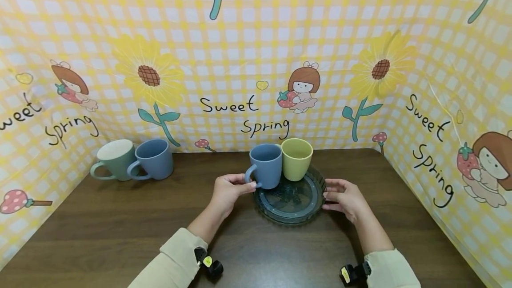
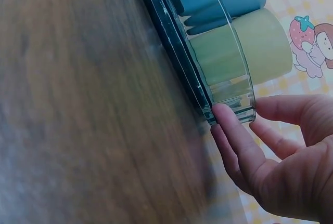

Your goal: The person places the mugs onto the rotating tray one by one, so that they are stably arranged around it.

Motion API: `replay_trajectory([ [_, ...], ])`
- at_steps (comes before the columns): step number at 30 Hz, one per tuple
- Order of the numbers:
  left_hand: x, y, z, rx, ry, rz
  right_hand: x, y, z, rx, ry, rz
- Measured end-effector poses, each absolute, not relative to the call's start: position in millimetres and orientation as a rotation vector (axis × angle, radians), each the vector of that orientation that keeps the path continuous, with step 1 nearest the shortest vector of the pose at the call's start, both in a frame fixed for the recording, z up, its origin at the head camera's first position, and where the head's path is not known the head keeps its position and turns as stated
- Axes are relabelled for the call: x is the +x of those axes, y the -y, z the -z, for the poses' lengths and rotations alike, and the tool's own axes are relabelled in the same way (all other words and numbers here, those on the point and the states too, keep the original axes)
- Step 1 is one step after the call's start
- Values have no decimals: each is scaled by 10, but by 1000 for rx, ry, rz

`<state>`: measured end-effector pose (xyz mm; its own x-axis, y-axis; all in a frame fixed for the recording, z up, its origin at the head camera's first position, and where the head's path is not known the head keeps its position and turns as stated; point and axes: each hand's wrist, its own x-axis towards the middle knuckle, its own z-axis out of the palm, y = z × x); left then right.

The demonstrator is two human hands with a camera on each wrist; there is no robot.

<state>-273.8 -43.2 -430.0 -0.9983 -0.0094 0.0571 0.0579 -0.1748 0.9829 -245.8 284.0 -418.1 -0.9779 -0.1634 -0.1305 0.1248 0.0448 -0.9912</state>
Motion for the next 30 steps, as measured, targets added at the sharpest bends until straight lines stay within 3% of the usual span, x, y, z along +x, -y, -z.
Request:
replay_trajectory([
  [10, -2722, 453, 4329, -34, 2235, 2052, -2395, -2821, 4206, -25, -2109, 2069],
  [30, -2848, 444, 4307, -22, 2245, 2046, -2284, -2776, 4193, -31, -2119, 2064],
])
